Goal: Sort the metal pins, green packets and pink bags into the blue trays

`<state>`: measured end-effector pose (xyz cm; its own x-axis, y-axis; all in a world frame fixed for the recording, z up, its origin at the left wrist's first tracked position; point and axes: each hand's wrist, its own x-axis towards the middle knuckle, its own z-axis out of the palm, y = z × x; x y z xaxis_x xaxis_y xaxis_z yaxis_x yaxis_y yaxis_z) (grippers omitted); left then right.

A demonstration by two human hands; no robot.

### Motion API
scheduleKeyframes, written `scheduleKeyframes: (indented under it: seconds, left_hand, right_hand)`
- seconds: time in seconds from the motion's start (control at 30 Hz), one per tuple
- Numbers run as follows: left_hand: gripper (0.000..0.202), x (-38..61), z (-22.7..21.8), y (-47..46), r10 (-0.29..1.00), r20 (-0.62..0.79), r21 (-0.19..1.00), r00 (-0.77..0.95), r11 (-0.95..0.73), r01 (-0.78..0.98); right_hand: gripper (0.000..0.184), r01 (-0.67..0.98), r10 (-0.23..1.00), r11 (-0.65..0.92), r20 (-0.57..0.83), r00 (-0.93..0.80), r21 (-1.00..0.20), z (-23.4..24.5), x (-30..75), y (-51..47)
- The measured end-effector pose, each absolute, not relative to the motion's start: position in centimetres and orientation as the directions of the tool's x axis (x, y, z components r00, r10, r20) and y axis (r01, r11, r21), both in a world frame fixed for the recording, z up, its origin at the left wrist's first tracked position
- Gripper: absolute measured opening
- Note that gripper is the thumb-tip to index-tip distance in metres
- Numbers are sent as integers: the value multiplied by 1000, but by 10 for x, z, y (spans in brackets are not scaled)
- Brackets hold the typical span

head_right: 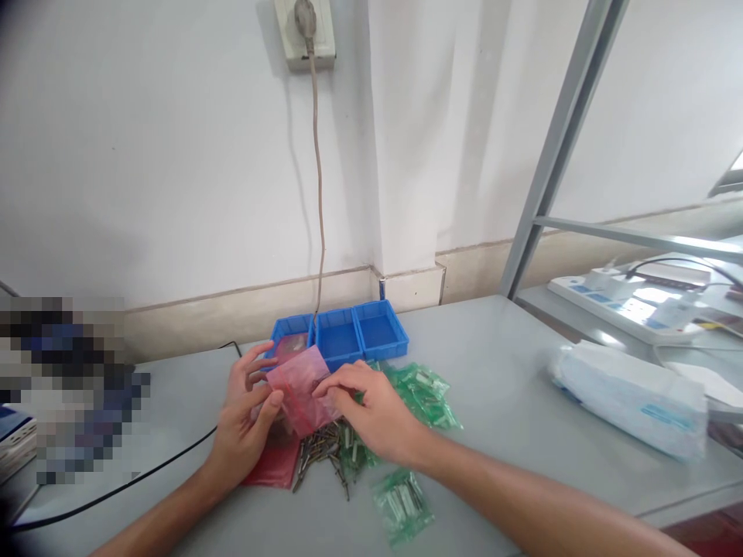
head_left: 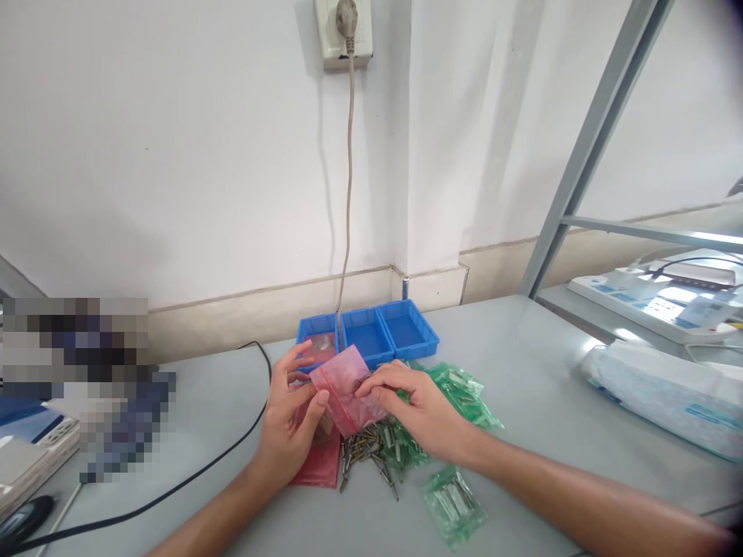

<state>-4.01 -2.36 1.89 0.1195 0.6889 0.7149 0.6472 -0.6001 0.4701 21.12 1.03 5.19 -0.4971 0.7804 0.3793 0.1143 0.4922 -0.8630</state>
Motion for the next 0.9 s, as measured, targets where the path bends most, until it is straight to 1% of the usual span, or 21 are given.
scheduleKeyframes:
  seconds: [0.1,0.17,0.23,0.27,0.33,0.43,0.5,0.57,0.73,0.9]
  left_hand:
    - [38,-42,20,-27,630,731,342,263,-672,657]
    - [37,-44,19,-28,591,713,252,377,-718,649]
    - [31,-45,17,-28,578,690,215,436,-739,639]
    - [28,-46,17,-27,589,679,222,438,-734,642]
    - [31,-46,15,-26,643,658,273,393,-689,671]
    - [40,-48,14,-20,742,624,381,245,-563,734]
    - [40,-51,13,-13,783,606,442,136,-474,762]
    - [40,-55,12,-5,799,599,474,56,-410,779]
    - [42,-65,9,9,805,592,423,46,-358,832]
    - [45,-68,4,14,827,560,418,47,-331,846]
  right_hand:
    - [26,26,841,304,255,-477,-952,54,211,11]
    - [25,-35,863,191,185,-470,-981,54,211,11]
    - [26,-76,876,118,140,-462,-990,54,211,12]
    - [25,-97,879,90,125,-460,-991,53,212,13]
    - [25,-147,885,45,107,-452,-988,53,212,15]
    - [32,-189,902,24,103,-419,-982,52,213,17]
    - [32,-178,912,25,95,-399,-984,51,212,19]
    - [30,-154,913,29,89,-397,-988,50,211,20]
    - [26,-88,900,73,104,-424,-993,49,211,21]
    - [23,-38,894,115,120,-432,-993,52,213,19]
